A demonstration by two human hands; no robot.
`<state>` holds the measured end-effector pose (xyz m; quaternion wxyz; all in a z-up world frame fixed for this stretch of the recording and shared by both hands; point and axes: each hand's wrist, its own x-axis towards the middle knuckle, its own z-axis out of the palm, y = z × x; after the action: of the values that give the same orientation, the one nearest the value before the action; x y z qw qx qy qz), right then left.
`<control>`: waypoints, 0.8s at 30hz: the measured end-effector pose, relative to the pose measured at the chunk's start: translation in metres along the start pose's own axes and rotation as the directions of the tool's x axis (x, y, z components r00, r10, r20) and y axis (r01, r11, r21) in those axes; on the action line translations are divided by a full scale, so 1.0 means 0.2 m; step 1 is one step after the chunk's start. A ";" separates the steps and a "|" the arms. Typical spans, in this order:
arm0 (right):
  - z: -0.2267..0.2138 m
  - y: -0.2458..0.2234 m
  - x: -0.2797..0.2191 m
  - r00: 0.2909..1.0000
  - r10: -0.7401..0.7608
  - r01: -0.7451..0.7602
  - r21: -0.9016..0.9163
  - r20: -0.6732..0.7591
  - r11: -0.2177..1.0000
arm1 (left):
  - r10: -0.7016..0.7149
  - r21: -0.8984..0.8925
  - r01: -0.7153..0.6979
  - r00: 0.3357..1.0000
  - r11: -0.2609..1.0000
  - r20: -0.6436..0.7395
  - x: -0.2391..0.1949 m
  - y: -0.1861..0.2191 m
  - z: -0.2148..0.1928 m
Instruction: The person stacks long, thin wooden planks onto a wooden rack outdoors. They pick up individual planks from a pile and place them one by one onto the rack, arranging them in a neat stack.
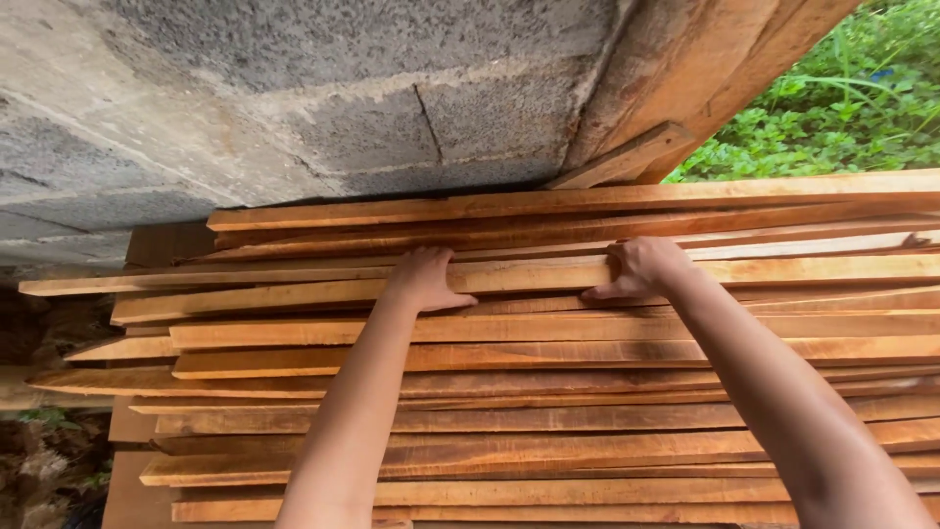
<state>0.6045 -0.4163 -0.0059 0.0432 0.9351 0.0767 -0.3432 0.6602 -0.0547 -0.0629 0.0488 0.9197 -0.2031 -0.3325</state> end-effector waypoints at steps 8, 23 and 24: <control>0.15 0.12 -0.09 0.963 0.024 -0.042 -0.061 -0.269 0.997 | 0.082 -0.047 -0.088 0.990 0.995 -0.111 -0.25 0.08 -0.14; 0.44 -0.12 -0.49 0.870 -0.091 0.212 0.199 -0.484 0.957 | 0.023 -0.027 -0.023 1.000 0.999 0.021 -0.77 0.36 -0.12; 0.47 -0.15 -0.48 0.840 -0.063 0.182 0.172 -0.539 0.968 | -0.011 -0.085 0.014 0.999 0.996 0.044 -0.81 0.39 -0.13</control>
<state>0.4670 -0.4099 -0.0164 -0.1037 0.9854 0.1078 -0.0807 0.5372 -0.0612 0.0704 0.0816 0.9106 -0.1839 -0.3611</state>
